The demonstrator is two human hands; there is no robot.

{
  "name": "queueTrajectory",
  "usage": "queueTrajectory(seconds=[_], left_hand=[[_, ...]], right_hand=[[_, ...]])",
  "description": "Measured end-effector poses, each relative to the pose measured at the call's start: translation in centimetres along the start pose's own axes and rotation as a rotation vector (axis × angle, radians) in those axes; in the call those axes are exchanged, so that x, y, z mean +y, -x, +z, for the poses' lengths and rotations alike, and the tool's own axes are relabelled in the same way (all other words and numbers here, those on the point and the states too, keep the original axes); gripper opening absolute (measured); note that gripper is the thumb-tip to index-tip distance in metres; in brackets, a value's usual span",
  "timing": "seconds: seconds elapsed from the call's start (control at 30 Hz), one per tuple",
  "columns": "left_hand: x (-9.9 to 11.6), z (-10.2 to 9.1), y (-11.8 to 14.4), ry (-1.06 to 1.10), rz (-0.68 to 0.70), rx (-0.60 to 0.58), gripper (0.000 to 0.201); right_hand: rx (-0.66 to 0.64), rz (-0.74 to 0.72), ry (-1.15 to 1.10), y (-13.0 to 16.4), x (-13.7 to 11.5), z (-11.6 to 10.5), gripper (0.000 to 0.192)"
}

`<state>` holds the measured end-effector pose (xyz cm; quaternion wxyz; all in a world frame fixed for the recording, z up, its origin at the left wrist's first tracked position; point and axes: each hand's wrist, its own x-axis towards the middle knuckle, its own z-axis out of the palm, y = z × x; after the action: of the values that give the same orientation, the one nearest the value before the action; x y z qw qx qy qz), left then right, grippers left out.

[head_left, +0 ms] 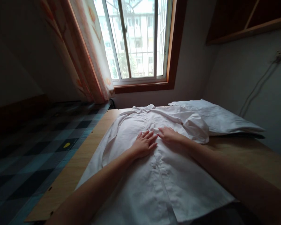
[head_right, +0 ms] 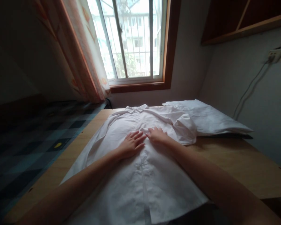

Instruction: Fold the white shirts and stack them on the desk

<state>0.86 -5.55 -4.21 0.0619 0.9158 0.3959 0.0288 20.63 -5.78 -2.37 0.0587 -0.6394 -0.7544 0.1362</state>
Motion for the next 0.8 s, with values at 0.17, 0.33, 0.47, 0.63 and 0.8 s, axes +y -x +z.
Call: queueTrajectory(seconds=[0.17, 0.33, 0.47, 0.63, 0.8], left_hand=[[-1.1, -0.5, 0.5, 0.048, 0.034, -0.055, 0.061], [-1.3, -0.4, 0.2, 0.038, 0.009, -0.048, 0.070], [-1.3, -0.1, 0.2, 0.018, -0.065, -0.015, 0.081], [-1.5, -0.1, 0.0, 0.006, -0.055, -0.032, 0.081], [-1.5, -0.4, 0.1, 0.014, -0.050, -0.055, 0.080]], right_hand=[[0.066, 0.067, 0.015, 1.2, 1.2, 2.6, 0.067], [0.079, 0.020, 0.038, 1.5, 2.2, 2.4, 0.064], [0.044, -0.006, 0.032, 0.9, 2.1, 0.8, 0.063], [0.099, -0.072, 0.032, -1.2, 0.3, -0.9, 0.047], [0.075, -0.241, -0.057, -3.8, -1.0, 1.1, 0.047]])
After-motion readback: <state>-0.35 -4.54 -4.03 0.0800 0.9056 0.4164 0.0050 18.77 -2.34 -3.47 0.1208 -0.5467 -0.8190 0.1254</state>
